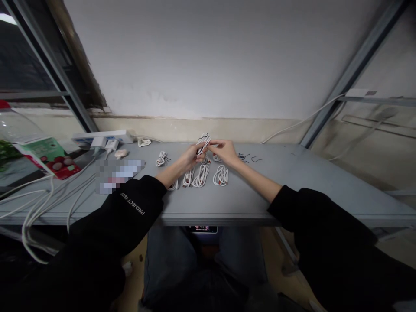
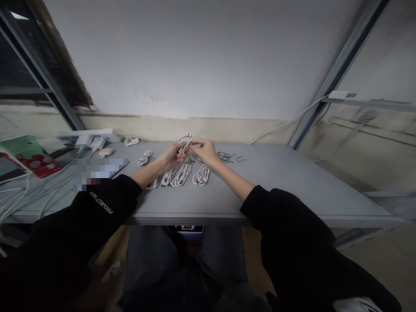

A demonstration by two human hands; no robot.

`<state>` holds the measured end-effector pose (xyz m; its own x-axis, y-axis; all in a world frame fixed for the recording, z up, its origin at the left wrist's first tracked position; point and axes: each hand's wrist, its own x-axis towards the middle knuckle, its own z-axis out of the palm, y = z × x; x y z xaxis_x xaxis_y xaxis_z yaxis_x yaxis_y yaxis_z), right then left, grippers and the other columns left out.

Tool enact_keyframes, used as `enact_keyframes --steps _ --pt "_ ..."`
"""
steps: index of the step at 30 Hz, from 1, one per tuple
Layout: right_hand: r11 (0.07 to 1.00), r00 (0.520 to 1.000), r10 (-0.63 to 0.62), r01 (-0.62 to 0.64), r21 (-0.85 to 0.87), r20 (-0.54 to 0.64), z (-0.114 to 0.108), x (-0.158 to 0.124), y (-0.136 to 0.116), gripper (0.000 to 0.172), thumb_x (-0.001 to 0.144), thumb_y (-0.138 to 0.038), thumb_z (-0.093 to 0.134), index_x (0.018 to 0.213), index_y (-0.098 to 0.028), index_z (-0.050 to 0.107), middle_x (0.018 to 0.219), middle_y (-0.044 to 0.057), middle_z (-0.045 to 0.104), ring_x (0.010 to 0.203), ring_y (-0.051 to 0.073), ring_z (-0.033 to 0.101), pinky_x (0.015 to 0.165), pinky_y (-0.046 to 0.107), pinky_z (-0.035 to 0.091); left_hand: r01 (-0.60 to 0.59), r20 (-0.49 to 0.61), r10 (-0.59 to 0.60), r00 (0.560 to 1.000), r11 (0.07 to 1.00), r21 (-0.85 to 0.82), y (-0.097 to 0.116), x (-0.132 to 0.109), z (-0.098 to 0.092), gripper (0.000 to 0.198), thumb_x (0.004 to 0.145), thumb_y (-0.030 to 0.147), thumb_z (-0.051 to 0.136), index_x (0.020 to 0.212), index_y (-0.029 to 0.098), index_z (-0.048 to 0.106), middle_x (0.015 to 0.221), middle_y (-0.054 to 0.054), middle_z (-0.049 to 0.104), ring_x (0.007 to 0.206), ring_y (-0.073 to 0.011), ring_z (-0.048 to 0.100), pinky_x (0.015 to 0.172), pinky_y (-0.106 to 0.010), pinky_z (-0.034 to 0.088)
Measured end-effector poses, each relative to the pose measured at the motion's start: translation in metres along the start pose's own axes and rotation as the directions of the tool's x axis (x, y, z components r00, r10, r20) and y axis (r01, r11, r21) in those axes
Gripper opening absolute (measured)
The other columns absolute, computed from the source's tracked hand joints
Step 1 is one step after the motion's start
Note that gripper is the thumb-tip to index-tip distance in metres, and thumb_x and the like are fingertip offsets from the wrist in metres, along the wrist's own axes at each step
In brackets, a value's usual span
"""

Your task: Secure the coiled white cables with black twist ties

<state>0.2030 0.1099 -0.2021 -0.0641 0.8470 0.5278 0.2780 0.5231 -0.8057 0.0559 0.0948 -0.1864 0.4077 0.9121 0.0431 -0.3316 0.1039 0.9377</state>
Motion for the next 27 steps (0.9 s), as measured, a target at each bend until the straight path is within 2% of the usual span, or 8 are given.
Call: enact_keyframes --steps 2,7,12,14,16,20,23,27 --pt "1.000 1.000 -0.009 0.009 -0.015 -0.014 0.000 -0.001 -0.001 0.019 0.071 -0.033 0.070 0.083 -0.019 0.076 0.063 0.000 0.067 0.048 0.009 0.048 0.045 0.022 0.035 0.006 -0.001 -0.006 1.000 1.000 0.002 0.000 0.001 -0.001 0.023 0.095 0.018 0.042 0.075 0.015 0.053 0.056 0.005 0.039 0.036 -0.0022 0.022 0.034 -0.019 0.013" --pt "0.999 0.999 -0.015 0.016 0.046 -0.029 -0.001 -0.002 -0.005 0.015 0.069 -0.033 0.072 0.074 -0.020 0.075 0.079 0.004 0.072 0.051 0.009 0.051 0.047 0.024 0.038 0.019 0.016 -0.019 1.000 1.000 -0.003 -0.002 0.003 -0.004 0.023 0.094 0.020 0.046 0.072 0.014 0.050 0.058 0.005 0.041 0.036 -0.0011 0.024 0.035 -0.017 0.014" --pt "0.998 1.000 -0.007 0.009 0.061 -0.027 0.000 -0.001 -0.004 0.013 0.071 -0.032 0.072 0.070 -0.020 0.074 0.078 0.004 0.071 0.051 0.010 0.051 0.052 0.026 0.041 0.045 0.024 -0.045 0.999 0.999 -0.017 0.000 0.004 -0.004 0.026 0.095 0.023 0.043 0.071 0.014 0.050 0.057 0.005 0.040 0.036 -0.0018 0.024 0.034 -0.017 0.014" --pt "0.999 0.999 -0.040 0.040 0.009 -0.032 0.000 0.000 -0.002 0.011 0.073 -0.030 0.071 0.071 -0.019 0.073 0.078 0.004 0.070 0.054 0.011 0.052 0.056 0.027 0.042 0.056 0.010 -0.056 0.998 0.998 -0.004 0.000 0.004 -0.003 0.026 0.095 0.022 0.042 0.071 0.015 0.050 0.056 0.004 0.039 0.036 -0.0019 0.024 0.034 -0.018 0.012" --pt "0.988 0.992 -0.123 0.120 -0.095 -0.027 0.000 0.000 -0.001 0.008 0.074 -0.025 0.069 0.072 -0.019 0.073 0.080 0.004 0.069 0.059 0.012 0.053 0.061 0.028 0.044 0.065 -0.012 -0.065 0.998 0.998 0.018 0.000 0.003 -0.002 0.025 0.095 0.022 0.043 0.072 0.015 0.050 0.055 0.004 0.039 0.036 -0.0020 0.023 0.035 -0.018 0.011" --pt "0.893 0.956 -0.282 0.292 -0.343 0.080 -0.005 -0.002 -0.004 0.011 0.078 -0.018 0.064 0.076 -0.022 0.074 0.085 0.004 0.067 0.063 0.013 0.052 0.068 0.030 0.044 0.033 -0.038 -0.030 0.999 0.996 0.087 -0.004 0.004 -0.002 0.018 0.090 0.024 0.051 0.074 0.016 0.052 0.055 0.004 0.038 0.037 -0.0027 0.023 0.037 -0.022 0.013" --pt "0.826 0.948 -0.300 0.312 -0.470 0.102 -0.008 -0.006 -0.007 0.014 0.079 -0.017 0.061 0.080 -0.023 0.074 0.090 0.005 0.067 0.068 0.015 0.055 0.068 0.031 0.044 -0.019 -0.038 0.026 0.999 0.986 0.167 -0.008 0.006 -0.003 0.017 0.087 0.025 0.057 0.072 0.018 0.052 0.056 0.004 0.038 0.038 -0.0027 0.022 0.040 -0.024 0.015" --pt "0.808 0.953 -0.295 0.289 -0.514 0.071 -0.007 -0.009 -0.006 0.015 0.081 -0.019 0.060 0.081 -0.023 0.074 0.098 0.006 0.067 0.077 0.018 0.058 0.070 0.033 0.044 -0.103 -0.030 0.115 0.993 0.957 0.271 -0.013 0.008 -0.005 0.020 0.088 0.029 0.057 0.072 0.019 0.050 0.059 0.003 0.041 0.039 -0.0031 0.024 0.042 -0.024 0.014"
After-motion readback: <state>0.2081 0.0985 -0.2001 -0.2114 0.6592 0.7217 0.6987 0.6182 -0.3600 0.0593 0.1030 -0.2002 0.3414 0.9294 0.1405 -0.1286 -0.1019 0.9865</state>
